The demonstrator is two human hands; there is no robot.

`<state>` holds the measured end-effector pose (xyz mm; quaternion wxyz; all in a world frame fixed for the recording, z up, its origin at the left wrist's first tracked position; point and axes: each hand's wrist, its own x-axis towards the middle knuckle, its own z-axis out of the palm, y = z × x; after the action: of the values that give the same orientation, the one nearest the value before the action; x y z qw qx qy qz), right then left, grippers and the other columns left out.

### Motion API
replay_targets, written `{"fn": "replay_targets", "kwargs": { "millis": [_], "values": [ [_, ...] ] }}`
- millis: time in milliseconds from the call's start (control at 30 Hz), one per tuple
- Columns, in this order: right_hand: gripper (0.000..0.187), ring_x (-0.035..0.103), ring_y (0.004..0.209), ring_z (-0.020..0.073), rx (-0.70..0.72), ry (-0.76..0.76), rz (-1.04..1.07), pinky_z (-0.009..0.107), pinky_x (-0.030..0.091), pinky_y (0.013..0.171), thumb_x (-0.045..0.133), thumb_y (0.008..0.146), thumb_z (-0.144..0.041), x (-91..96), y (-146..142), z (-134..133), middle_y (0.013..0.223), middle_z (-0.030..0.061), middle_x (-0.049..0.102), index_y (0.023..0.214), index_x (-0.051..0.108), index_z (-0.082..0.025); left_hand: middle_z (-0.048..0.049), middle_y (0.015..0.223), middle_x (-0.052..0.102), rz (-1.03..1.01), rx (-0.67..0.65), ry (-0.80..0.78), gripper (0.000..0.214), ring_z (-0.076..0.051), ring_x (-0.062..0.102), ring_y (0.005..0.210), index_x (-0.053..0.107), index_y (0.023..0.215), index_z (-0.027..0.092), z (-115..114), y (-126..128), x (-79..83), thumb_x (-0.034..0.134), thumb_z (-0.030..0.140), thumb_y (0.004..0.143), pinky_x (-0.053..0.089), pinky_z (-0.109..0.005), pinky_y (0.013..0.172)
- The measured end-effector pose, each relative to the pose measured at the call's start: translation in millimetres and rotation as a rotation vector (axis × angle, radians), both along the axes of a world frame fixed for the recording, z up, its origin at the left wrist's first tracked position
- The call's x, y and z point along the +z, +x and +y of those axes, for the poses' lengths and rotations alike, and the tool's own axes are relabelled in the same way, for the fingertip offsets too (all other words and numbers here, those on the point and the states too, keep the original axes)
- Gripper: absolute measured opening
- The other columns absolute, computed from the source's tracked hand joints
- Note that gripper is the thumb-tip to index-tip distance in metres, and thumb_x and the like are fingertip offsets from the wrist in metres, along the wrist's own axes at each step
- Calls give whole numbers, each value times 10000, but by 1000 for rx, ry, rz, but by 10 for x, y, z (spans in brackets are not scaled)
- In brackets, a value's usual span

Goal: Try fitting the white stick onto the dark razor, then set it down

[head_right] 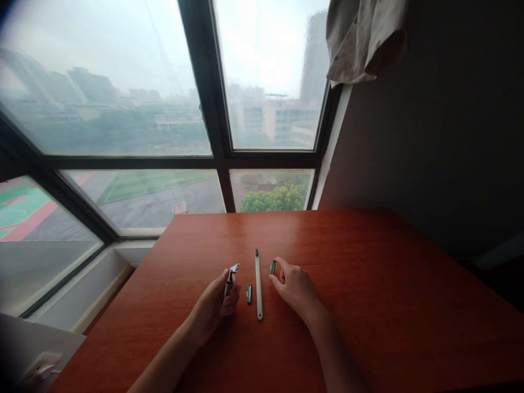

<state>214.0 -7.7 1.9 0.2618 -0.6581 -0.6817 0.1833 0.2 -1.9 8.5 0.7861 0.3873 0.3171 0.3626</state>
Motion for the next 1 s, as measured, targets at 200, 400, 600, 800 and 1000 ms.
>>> {"fn": "replay_targets", "kwargs": {
  "millis": [200, 400, 600, 800, 1000],
  "values": [
    [360, 641, 673, 180, 110, -92, -202, 233, 339, 574, 614, 804, -313, 28, -5, -15, 712, 1, 685, 1163, 612, -286, 68, 477, 319, -5, 25, -21, 506, -41, 202, 377, 440, 584, 163, -4, -5, -1, 478, 607, 824, 119, -209, 403],
    [347, 655, 702, 191, 152, -98, -241, 233, 317, 562, 604, 814, -336, 78, -32, 52, 762, 3, 704, 1161, 610, -320, 69, 482, 313, -5, 30, -29, 493, -43, 205, 384, 459, 602, 160, -7, -6, 6, 484, 599, 824, 114, -206, 409],
    [351, 653, 742, 191, 154, -98, -272, 229, 320, 572, 584, 836, -349, 96, -72, 78, 808, 11, 707, 1186, 596, -327, 64, 484, 306, -11, 27, -18, 488, -48, 211, 399, 449, 585, 157, -12, -6, 5, 487, 576, 832, 117, -207, 413],
    [386, 643, 741, 183, 160, -162, -275, 226, 310, 572, 567, 844, -402, 72, -63, 110, 810, 6, 705, 1222, 567, -327, 63, 485, 310, -17, 25, -25, 491, -50, 211, 401, 460, 592, 154, -7, -9, -20, 466, 577, 842, 118, -205, 416],
    [402, 640, 759, 185, 151, -194, -281, 230, 328, 603, 554, 852, -408, 77, -73, 116, 841, 14, 703, 1245, 553, -323, 62, 479, 300, -11, 24, -24, 497, -52, 212, 405, 462, 580, 153, -3, -9, -17, 471, 576, 839, 125, -201, 417]
  ]
}}
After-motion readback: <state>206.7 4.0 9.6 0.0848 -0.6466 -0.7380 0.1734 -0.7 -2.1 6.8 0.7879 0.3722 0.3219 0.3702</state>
